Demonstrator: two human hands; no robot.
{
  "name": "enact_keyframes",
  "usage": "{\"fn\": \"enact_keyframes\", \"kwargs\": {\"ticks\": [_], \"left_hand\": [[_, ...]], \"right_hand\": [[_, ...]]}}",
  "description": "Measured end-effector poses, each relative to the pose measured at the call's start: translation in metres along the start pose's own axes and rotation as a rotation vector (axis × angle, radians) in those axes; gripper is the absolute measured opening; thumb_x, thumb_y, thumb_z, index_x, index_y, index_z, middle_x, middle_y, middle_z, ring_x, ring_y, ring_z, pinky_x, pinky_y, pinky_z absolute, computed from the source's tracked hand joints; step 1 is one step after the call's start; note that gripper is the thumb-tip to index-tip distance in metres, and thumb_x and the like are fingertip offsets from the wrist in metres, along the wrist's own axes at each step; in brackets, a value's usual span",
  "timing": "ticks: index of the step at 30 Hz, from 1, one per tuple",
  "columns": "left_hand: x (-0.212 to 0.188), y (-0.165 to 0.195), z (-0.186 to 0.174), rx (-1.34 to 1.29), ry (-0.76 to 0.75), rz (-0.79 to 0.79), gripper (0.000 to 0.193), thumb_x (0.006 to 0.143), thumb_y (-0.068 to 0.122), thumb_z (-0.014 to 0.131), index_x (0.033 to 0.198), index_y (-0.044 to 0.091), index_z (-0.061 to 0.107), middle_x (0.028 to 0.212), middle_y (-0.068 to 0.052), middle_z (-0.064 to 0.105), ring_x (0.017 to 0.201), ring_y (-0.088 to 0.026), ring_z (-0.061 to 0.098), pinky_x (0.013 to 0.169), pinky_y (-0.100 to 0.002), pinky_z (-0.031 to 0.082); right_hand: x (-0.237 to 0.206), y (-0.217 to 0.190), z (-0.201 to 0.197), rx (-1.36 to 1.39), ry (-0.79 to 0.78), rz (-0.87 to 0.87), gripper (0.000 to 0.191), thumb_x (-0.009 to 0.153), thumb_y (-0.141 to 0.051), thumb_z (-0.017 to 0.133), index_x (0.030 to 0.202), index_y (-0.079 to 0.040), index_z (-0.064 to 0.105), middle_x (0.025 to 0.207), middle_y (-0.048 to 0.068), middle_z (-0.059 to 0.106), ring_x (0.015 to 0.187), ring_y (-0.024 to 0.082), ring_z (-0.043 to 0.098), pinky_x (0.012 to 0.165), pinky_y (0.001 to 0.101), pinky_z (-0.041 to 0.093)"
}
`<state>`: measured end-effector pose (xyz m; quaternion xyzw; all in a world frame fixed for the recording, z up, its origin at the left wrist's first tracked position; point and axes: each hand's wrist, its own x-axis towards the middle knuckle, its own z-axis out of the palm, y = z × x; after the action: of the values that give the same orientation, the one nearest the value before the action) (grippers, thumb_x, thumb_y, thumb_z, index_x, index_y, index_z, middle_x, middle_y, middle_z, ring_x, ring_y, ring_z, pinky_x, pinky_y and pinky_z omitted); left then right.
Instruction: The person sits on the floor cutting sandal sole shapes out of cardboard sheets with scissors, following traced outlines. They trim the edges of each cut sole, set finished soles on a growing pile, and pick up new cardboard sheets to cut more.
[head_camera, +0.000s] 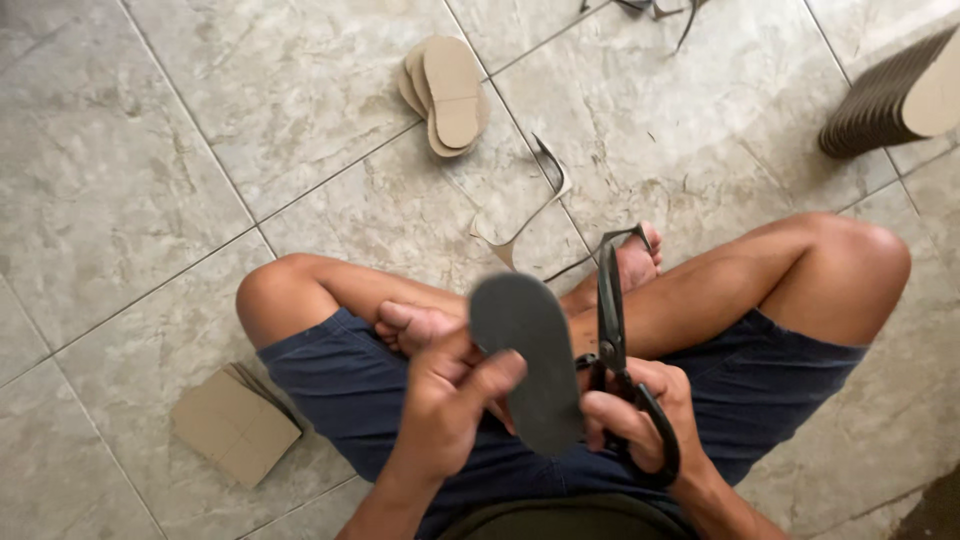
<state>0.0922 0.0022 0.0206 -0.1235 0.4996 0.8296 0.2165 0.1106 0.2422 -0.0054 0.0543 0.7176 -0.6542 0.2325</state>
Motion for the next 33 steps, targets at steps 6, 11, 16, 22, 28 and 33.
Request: {"fn": "enact_keyframes", "kwargs": {"ticks": [6,11,16,22,28,33], "left_hand": [[0.001,0.023,0.016,-0.171,0.022,0.14,0.032,0.099,0.008,0.069,0.126,-0.008,0.065,0.096,-0.012,0.075,0.077,-0.014,0.071,0.068,-0.026,0.058],[0.003,0.019,0.022,-0.157,0.031,0.124,0.03,0.098,0.007,0.069,0.123,-0.009,0.068,0.092,-0.013,0.076,0.074,-0.014,0.071,0.065,-0.025,0.057],[0.003,0.017,0.011,-0.102,0.042,0.124,0.028,0.098,0.005,0.067,0.122,-0.009,0.068,0.099,-0.01,0.076,0.084,-0.011,0.07,0.075,-0.025,0.057],[0.007,0.02,0.006,-0.041,-0.025,0.08,0.029,0.096,0.006,0.066,0.121,-0.007,0.068,0.105,-0.008,0.076,0.093,-0.01,0.07,0.085,-0.025,0.057],[0.008,0.016,0.009,0.396,-0.034,0.362,0.027,0.091,0.005,0.072,0.118,-0.002,0.072,0.114,-0.015,0.072,0.107,-0.023,0.065,0.095,-0.035,0.052],[0.007,0.002,0.013,1.212,0.004,0.939,0.044,0.079,0.001,0.07,0.122,0.012,0.073,0.142,-0.022,0.06,0.139,-0.038,0.052,0.119,-0.05,0.038]], "right_hand": [[-0.003,-0.012,0.015,0.085,0.014,-0.127,0.033,0.082,-0.009,0.075,0.112,0.003,0.069,0.089,0.002,0.074,0.08,0.008,0.066,0.072,0.0256,0.054],[-0.001,-0.016,0.014,-0.128,0.044,-0.25,0.022,0.076,-0.011,0.082,0.092,0.0,0.072,0.073,-0.001,0.07,0.063,0.008,0.064,0.058,0.0249,0.05],[0.003,-0.001,0.006,-0.105,0.138,0.153,0.014,0.081,-0.011,0.079,0.076,0.001,0.074,0.05,0.004,0.06,0.04,0.011,0.053,0.039,0.0279,0.039],[0.007,0.016,-0.01,0.141,0.124,0.084,0.02,0.09,-0.013,0.065,0.089,0.004,0.076,0.058,0.005,0.063,0.046,0.011,0.056,0.042,0.0264,0.043],[0.002,0.031,-0.008,0.465,0.107,0.247,0.028,0.092,-0.025,0.059,0.088,0.0,0.071,0.057,0.006,0.061,0.044,0.016,0.058,0.042,0.0305,0.046],[0.007,0.038,-0.005,0.468,0.17,0.219,0.023,0.092,-0.014,0.07,0.079,-0.002,0.055,0.059,0.0,0.049,0.048,0.011,0.043,0.042,0.0265,0.031]]}}
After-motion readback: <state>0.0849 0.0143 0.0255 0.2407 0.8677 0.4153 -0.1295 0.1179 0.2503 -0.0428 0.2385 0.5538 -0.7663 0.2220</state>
